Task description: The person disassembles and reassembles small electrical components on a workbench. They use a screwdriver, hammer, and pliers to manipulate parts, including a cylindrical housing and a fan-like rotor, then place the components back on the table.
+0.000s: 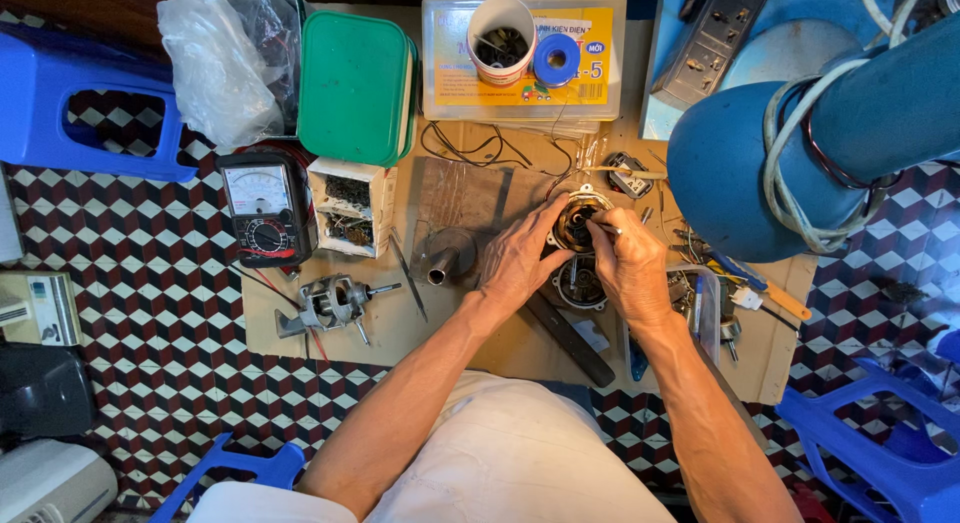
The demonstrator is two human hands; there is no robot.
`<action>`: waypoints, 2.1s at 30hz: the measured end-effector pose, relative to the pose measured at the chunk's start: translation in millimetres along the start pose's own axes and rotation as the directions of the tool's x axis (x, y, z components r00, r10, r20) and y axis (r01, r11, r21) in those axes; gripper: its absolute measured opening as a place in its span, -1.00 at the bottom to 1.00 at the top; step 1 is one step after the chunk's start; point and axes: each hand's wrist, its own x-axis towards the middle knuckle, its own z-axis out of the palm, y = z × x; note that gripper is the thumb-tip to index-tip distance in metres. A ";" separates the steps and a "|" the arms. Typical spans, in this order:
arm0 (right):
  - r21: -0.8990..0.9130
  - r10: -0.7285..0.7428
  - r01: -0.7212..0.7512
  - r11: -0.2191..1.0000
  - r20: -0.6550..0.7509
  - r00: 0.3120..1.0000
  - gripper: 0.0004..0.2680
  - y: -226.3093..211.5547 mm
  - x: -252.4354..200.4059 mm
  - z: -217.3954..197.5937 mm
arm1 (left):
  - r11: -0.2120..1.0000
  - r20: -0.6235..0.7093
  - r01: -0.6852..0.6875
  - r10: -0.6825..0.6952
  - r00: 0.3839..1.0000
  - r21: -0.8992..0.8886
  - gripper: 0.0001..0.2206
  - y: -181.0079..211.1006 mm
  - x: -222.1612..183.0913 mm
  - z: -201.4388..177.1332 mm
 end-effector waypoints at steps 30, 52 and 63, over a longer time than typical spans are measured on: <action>0.008 -0.007 0.007 1.000 -0.020 1.000 -0.91 -4.7 -2.1 -3.8 | 1.000 0.007 0.003 -0.003 1.000 0.002 -0.23 1.4 -0.4 0.2; 0.719 0.922 -0.680 0.142 0.154 0.355 -0.88 87.0 -114.8 -51.9 | 0.999 -0.004 -0.019 0.020 1.000 0.035 -0.24 -1.6 2.0 4.9; -0.349 0.726 -0.693 0.631 -0.048 0.685 -0.69 134.7 -80.9 -78.3 | 0.990 -0.096 0.035 -0.049 0.994 -0.139 -0.58 -4.5 -33.9 -10.8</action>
